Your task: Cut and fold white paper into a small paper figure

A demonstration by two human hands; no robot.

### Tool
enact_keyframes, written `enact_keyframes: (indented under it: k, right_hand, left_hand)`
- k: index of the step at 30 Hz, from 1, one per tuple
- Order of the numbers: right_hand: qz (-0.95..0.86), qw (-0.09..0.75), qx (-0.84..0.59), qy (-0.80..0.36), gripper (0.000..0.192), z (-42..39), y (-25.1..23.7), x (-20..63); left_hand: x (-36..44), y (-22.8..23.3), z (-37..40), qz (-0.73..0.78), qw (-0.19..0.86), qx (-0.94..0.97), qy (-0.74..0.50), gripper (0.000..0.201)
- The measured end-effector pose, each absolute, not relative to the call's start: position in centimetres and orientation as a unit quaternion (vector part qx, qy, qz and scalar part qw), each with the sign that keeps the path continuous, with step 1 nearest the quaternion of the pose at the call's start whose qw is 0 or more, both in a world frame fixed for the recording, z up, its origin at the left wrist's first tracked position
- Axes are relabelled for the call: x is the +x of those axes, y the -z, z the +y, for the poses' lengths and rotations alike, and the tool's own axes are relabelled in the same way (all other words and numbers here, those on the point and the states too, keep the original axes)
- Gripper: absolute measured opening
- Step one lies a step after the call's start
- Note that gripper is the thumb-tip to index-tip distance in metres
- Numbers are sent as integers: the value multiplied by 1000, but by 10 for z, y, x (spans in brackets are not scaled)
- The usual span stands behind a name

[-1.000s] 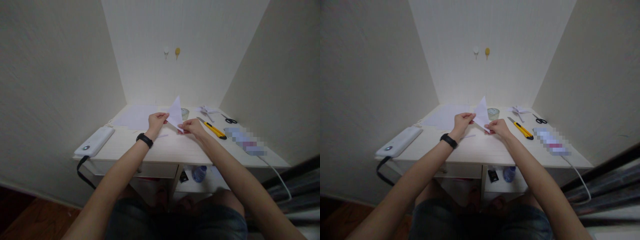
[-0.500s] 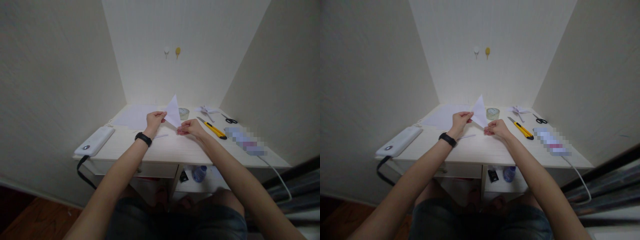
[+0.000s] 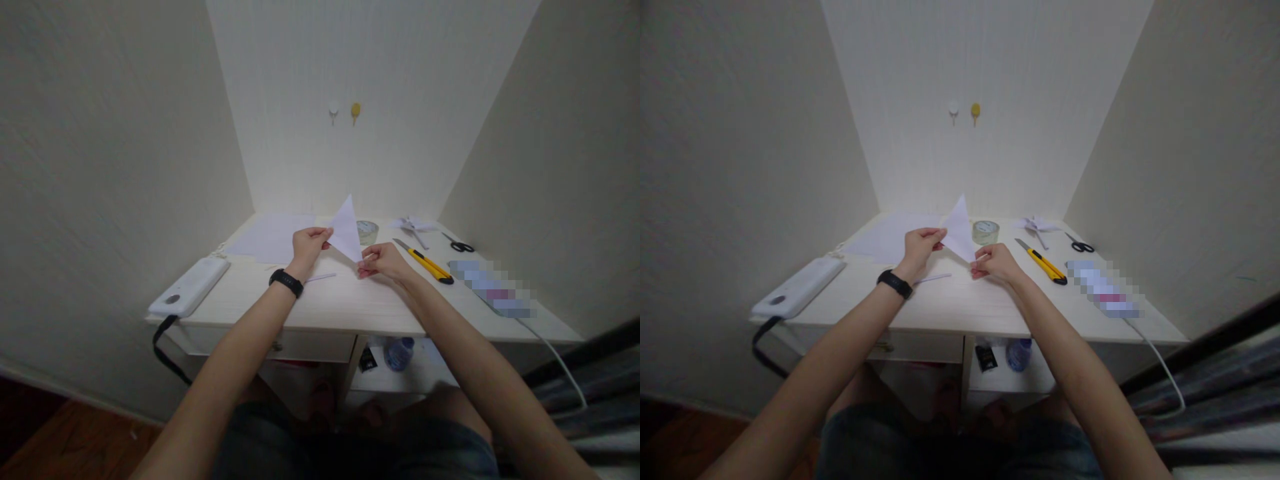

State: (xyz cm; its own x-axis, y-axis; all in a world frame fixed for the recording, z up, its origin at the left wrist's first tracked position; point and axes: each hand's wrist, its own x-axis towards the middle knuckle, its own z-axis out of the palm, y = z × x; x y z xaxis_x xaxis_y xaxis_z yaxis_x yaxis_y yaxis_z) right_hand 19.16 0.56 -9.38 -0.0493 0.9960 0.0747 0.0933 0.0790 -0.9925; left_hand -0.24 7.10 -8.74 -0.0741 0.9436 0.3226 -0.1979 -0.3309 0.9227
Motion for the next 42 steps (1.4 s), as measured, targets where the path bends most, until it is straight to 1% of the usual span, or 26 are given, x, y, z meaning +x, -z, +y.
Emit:
enact_keyframes:
  k: [3, 5, 8, 10, 13, 17, 19, 22, 25, 27, 29, 38, 42]
  right_hand:
    - [-548, 474, -492, -484, 38, 7, 94, 198]
    - [-564, 466, -489, -475, 42, 8, 92, 205]
    - [-590, 469, -500, -425, 38, 8, 87, 212]
    - [-573, 500, -510, -401, 40, 9, 85, 211]
    - [-529, 559, -485, -415, 44, 10, 85, 203]
    - [-488, 611, -472, -408, 40, 10, 86, 196]
    - [-490, 599, -475, -419, 38, 8, 85, 196]
    - [-528, 542, -469, -456, 37, 4, 83, 197]
    - [-573, 477, -462, -480, 36, 0, 83, 193]
    - [-590, 451, -466, -482, 35, 0, 85, 189]
    - [-590, 449, -472, -477, 34, 0, 86, 187]
    - [-580, 472, -467, -473, 28, -6, 89, 183]
    - [-562, 495, -462, -475, 20, -14, 91, 180]
  left_hand:
    - [-5, 85, 72, 369, 454, 491, -645, 24]
    - [-6, 84, 72, 368, 462, 480, -648, 24]
    - [-4, 84, 70, 358, 485, 482, -636, 22]
    - [0, 86, 67, 350, 501, 490, -622, 22]
    - [7, 91, 62, 341, 520, 517, -588, 25]
    - [9, 91, 56, 318, 557, 558, -527, 28]
    - [6, 88, 55, 292, 587, 570, -495, 29]
    - [3, 84, 52, 252, 620, 587, -456, 33]
    - [3, 85, 52, 273, 611, 604, -433, 36]
    - [4, 88, 54, 305, 593, 606, -433, 35]
    - [5, 90, 56, 322, 594, 594, -437, 31]
    - [3, 83, 54, 312, 675, 502, -442, 17]
    - [1, 76, 52, 317, 695, 466, -446, 14]
